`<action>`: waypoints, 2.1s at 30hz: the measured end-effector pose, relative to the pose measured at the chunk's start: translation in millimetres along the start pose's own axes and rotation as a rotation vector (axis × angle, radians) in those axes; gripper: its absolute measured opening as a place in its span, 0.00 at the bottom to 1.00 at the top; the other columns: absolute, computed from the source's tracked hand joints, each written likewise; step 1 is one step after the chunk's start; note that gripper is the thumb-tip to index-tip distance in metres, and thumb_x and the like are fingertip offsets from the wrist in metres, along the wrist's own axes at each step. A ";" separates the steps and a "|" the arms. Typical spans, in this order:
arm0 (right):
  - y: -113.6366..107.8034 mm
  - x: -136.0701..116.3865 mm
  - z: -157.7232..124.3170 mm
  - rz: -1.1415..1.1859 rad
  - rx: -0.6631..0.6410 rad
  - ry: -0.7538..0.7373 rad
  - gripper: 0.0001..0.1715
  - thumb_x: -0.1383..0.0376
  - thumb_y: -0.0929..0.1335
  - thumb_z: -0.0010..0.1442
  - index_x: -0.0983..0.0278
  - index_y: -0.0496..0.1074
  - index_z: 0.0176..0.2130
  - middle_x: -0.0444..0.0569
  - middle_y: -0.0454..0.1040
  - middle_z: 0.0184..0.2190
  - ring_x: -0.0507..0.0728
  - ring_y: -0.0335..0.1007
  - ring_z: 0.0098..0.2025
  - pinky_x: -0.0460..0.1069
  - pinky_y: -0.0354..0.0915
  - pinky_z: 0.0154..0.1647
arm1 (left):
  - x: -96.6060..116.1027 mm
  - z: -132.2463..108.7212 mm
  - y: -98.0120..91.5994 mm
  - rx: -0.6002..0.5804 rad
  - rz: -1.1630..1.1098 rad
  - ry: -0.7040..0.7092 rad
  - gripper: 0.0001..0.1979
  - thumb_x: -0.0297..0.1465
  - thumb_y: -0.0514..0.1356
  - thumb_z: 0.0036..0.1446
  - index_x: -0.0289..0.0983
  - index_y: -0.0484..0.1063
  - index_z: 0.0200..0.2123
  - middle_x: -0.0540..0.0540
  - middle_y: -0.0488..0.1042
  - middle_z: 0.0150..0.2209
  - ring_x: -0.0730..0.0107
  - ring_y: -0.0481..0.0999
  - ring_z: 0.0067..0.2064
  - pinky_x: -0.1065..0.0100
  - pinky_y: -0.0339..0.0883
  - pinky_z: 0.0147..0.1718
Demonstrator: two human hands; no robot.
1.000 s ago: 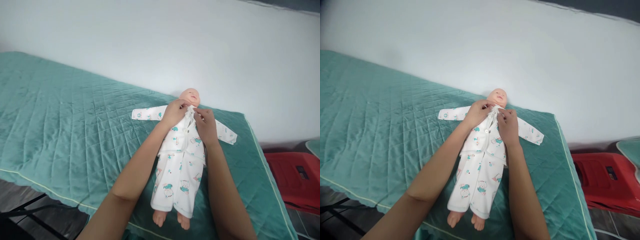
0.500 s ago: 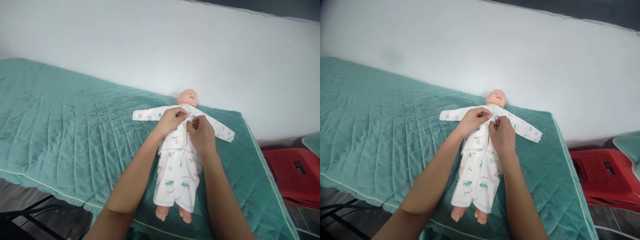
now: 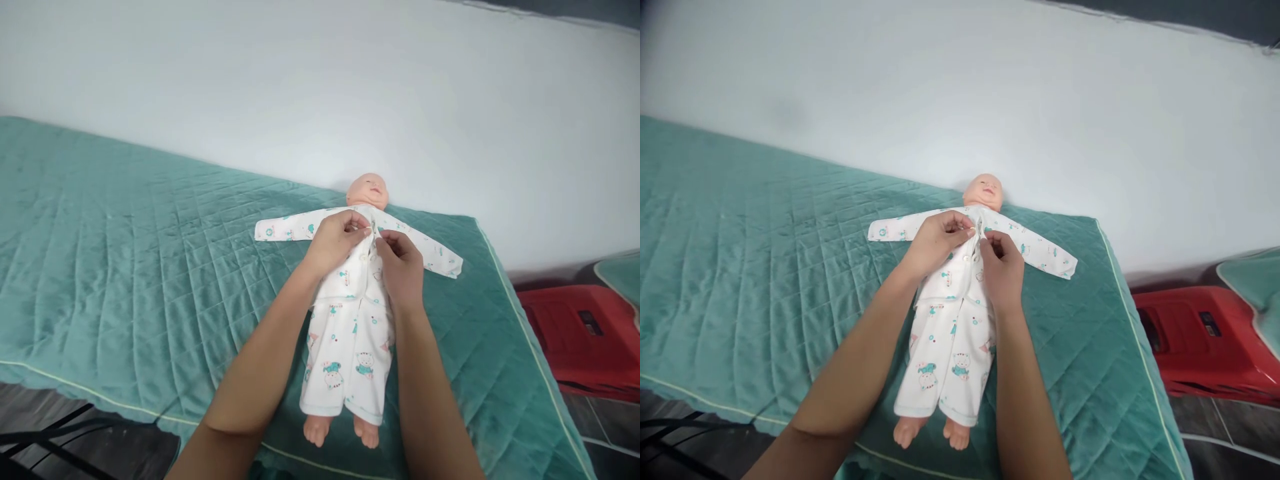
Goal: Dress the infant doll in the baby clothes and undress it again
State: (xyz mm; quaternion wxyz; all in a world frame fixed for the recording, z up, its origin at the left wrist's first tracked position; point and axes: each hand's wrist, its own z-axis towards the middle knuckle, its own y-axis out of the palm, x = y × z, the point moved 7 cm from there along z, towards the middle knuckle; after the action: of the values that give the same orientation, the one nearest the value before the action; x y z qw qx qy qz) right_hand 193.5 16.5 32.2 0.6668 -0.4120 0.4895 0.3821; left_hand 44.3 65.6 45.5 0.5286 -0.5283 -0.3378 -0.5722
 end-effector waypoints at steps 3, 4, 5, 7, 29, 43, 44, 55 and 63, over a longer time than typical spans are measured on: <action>0.7 3.6 0.1 0.062 -0.039 0.003 0.13 0.58 0.70 0.58 0.61 0.77 0.41 0.45 0.77 0.36 0.55 0.71 0.39 0.50 0.67 0.44 | -1.0 1.2 3.8 0.037 -0.047 -0.011 0.07 0.33 0.63 0.56 0.36 0.76 0.36 0.48 0.78 0.35 0.74 0.72 0.33 0.71 0.64 0.33; 0.7 4.9 0.3 0.071 -0.054 0.005 0.13 0.58 0.70 0.58 0.61 0.78 0.42 0.46 0.78 0.37 0.55 0.72 0.39 0.51 0.68 0.45 | -1.3 1.6 4.7 0.038 -0.042 -0.014 0.06 0.32 0.63 0.56 0.36 0.76 0.36 0.47 0.78 0.35 0.74 0.73 0.34 0.71 0.64 0.33; 0.6 6.1 0.5 0.077 -0.070 0.008 0.14 0.57 0.70 0.59 0.61 0.78 0.42 0.46 0.79 0.38 0.55 0.72 0.40 0.51 0.68 0.46 | -1.8 2.1 5.3 0.036 -0.036 -0.020 0.06 0.32 0.63 0.55 0.36 0.77 0.35 0.47 0.78 0.36 0.73 0.73 0.34 0.71 0.64 0.33; 0.0 8.1 0.9 0.078 -0.099 0.015 0.15 0.56 0.70 0.59 0.60 0.79 0.43 0.47 0.79 0.39 0.55 0.73 0.41 0.51 0.68 0.45 | -3.3 2.9 5.1 0.027 -0.035 -0.038 0.07 0.33 0.64 0.55 0.36 0.78 0.35 0.47 0.79 0.36 0.73 0.73 0.34 0.71 0.64 0.33; 12.7 -4.8 6.4 -0.107 -0.279 -0.017 0.19 0.62 0.73 0.54 0.59 0.70 0.46 0.39 0.73 0.30 0.50 0.61 0.28 0.48 0.61 0.32 | -10.4 3.6 -0.9 -0.066 -0.202 -0.089 0.06 0.31 0.67 0.52 0.38 0.73 0.32 0.52 0.72 0.27 0.78 0.68 0.26 0.72 0.62 0.27; 17.6 -15.6 3.3 -0.360 -0.282 -0.123 0.23 0.63 0.71 0.56 0.58 0.70 0.51 0.41 0.75 0.32 0.52 0.67 0.29 0.50 0.63 0.34 | -0.9 -1.8 3.7 -0.074 -0.136 -0.089 0.08 0.29 0.63 0.53 0.38 0.73 0.39 0.50 0.76 0.33 0.74 0.75 0.33 0.72 0.67 0.33; 17.8 -16.0 3.1 -0.367 -0.281 -0.126 0.23 0.63 0.71 0.56 0.58 0.70 0.51 0.41 0.75 0.32 0.52 0.67 0.29 0.50 0.63 0.34 | -1.3 -1.8 3.5 -0.070 -0.134 -0.088 0.09 0.29 0.63 0.53 0.38 0.73 0.39 0.50 0.76 0.33 0.74 0.75 0.33 0.72 0.67 0.33; 19.9 -21.3 -0.9 -0.414 -0.266 -0.144 0.24 0.63 0.71 0.57 0.58 0.69 0.53 0.40 0.76 0.32 0.52 0.67 0.29 0.50 0.63 0.34 | -5.2 -1.2 2.9 -0.104 -0.256 -0.119 0.10 0.29 0.64 0.54 0.39 0.72 0.40 0.51 0.73 0.31 0.74 0.73 0.33 0.72 0.67 0.31; 19.4 -24.4 -3.7 -0.428 -0.256 -0.184 0.25 0.62 0.70 0.58 0.58 0.69 0.55 0.42 0.77 0.32 0.53 0.68 0.30 0.50 0.64 0.35 | -2.5 -1.8 0.7 -0.084 -0.154 -0.104 0.11 0.27 0.60 0.53 0.40 0.71 0.41 0.52 0.72 0.30 0.75 0.71 0.30 0.73 0.64 0.29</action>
State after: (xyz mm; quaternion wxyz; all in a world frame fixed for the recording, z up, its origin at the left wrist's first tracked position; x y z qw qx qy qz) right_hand 169.0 17.6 51.7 0.7166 -0.5506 0.2763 0.3271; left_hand 44.2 64.4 42.6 0.4420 -0.5514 -0.3801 -0.5968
